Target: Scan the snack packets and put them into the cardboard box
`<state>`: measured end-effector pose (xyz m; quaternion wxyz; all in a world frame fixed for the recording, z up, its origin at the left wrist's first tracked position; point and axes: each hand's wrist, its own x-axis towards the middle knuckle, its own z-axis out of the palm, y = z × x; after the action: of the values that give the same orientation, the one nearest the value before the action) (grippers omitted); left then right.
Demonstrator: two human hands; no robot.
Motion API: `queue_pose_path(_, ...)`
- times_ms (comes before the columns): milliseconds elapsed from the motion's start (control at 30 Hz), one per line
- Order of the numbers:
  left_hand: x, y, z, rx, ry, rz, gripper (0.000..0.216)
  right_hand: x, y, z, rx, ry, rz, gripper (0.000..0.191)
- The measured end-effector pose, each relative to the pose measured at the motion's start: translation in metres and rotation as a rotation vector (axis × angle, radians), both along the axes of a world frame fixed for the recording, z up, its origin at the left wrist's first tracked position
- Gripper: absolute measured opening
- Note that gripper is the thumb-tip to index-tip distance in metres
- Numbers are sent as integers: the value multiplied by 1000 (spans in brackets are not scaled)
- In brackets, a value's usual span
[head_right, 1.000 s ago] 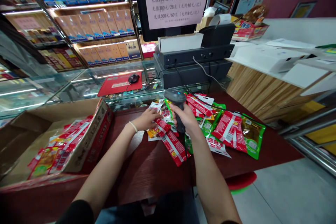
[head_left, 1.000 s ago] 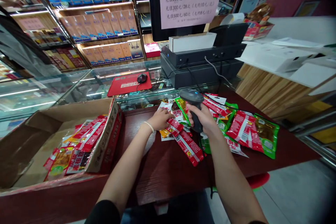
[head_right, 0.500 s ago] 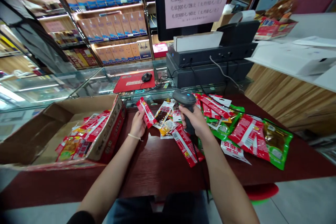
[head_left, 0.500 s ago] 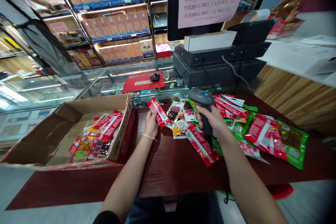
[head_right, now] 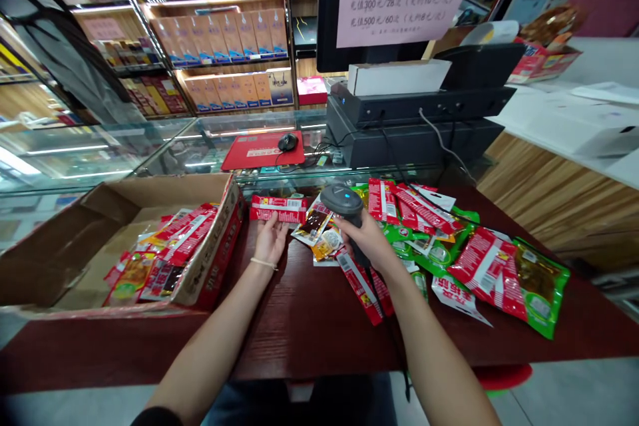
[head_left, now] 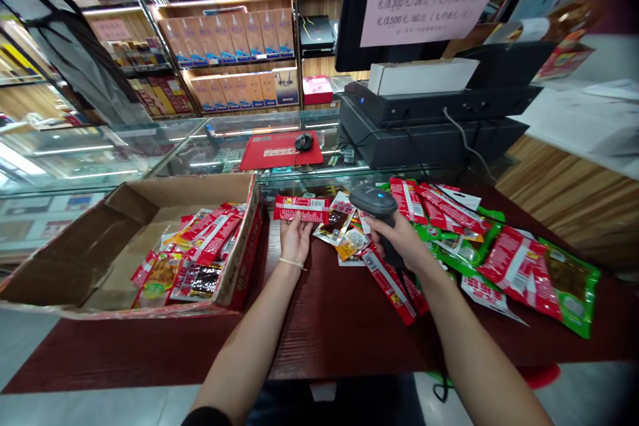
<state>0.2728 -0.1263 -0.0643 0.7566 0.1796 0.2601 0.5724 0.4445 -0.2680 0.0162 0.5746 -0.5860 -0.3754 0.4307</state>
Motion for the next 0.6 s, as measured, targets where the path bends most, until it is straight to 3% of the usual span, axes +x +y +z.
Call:
queue_pose_path(333, 1, 1, -6, -43, 25, 32, 11, -10, -1, -1, -52, -111, 146, 32)
queue_pose_path(600, 0, 1, -3, -46, 13, 32, 12, -11, -4, 3, -41, -71, 109, 29)
